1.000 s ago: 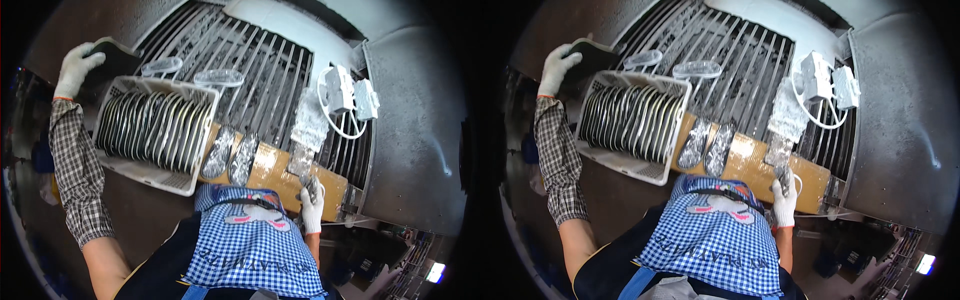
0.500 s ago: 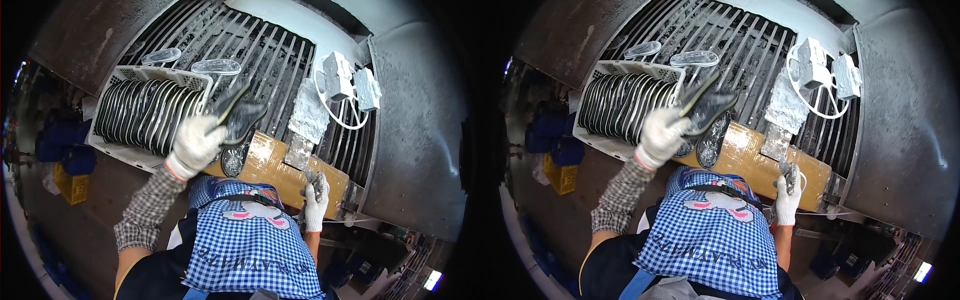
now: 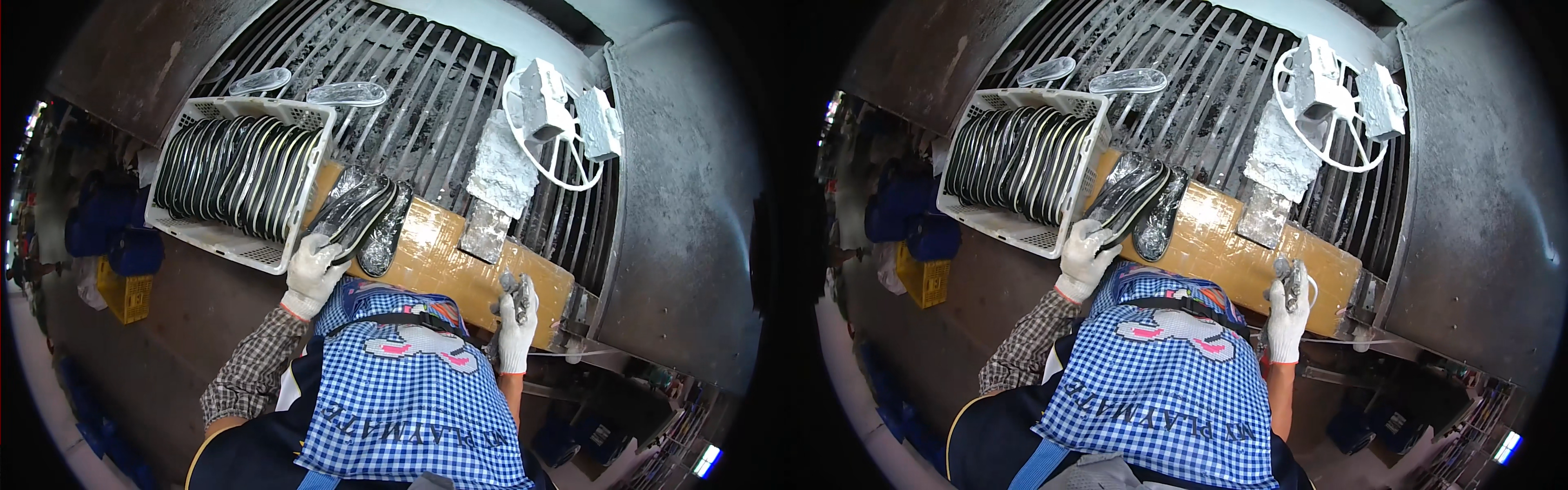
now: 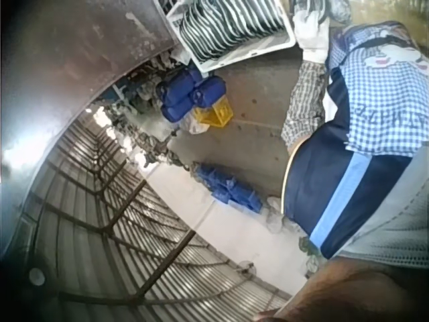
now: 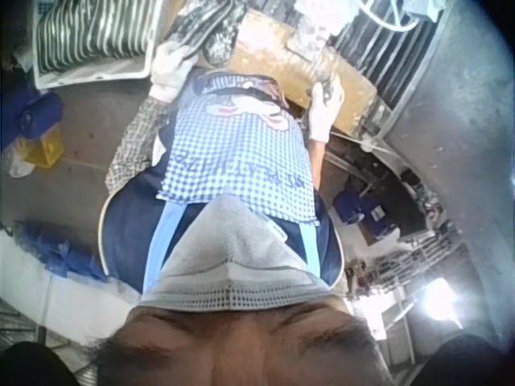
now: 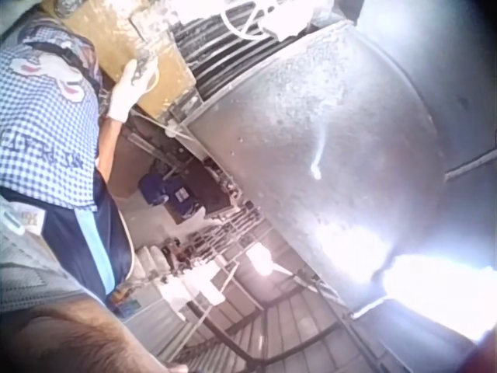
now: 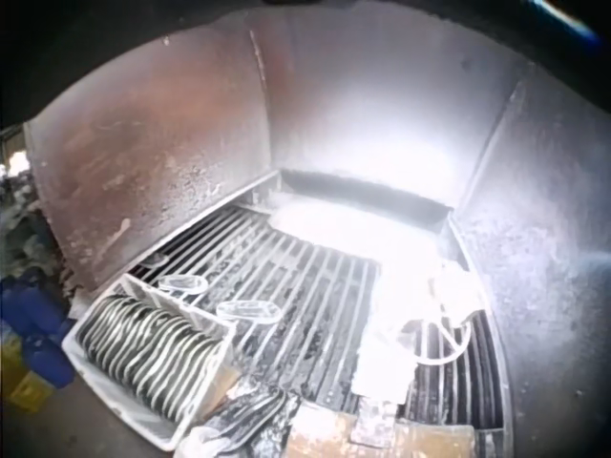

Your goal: The person spray paints a series of black slippers white using a handheld spray gun. They pick up each slipper from a white basket, hold it against a rotating fixture, and apply a coat of white paint to the sole and sides before placing it back in the basket.

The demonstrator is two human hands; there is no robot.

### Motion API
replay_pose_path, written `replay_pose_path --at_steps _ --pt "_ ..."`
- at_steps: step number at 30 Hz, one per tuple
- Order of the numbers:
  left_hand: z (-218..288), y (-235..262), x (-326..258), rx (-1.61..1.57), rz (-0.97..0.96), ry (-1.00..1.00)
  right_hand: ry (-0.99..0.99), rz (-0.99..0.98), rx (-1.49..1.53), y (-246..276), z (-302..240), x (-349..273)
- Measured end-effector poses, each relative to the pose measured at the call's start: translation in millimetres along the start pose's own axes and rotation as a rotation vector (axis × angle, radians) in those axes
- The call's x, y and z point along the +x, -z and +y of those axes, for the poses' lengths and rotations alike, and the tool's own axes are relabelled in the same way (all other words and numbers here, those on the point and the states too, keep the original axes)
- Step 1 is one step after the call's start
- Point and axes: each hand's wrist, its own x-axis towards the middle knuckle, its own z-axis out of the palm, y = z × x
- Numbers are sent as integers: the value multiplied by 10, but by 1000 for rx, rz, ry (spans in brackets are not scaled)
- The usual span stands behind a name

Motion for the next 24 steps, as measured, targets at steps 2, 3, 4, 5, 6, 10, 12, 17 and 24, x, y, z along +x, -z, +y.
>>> replay_pose_path --at_steps 2,3,4,5,6,10,12,17,24 --pt "115 38 99 8 54 -16 -8 -8 28 17 19 0" --pt "222 112 170 39 34 -4 0 -3 40 27 47 -1" --pt "244 102 172 2 40 57 8 2 52 37 85 -2" --pt "268 93 167 -36 45 117 15 8 63 52 110 -10" --pt "287 91 159 -70 53 177 17 15 72 57 120 -17" --pt "346 63 176 -524 -14 700 16 27 84 98 156 -46" --pt "426 80 202 -677 -10 831 10 26 84 141 158 -50" --pt "449 35 171 -795 54 886 23 48 112 284 221 0" --pt "586 -142 255 -756 155 961 48 -19 164 490 210 174"
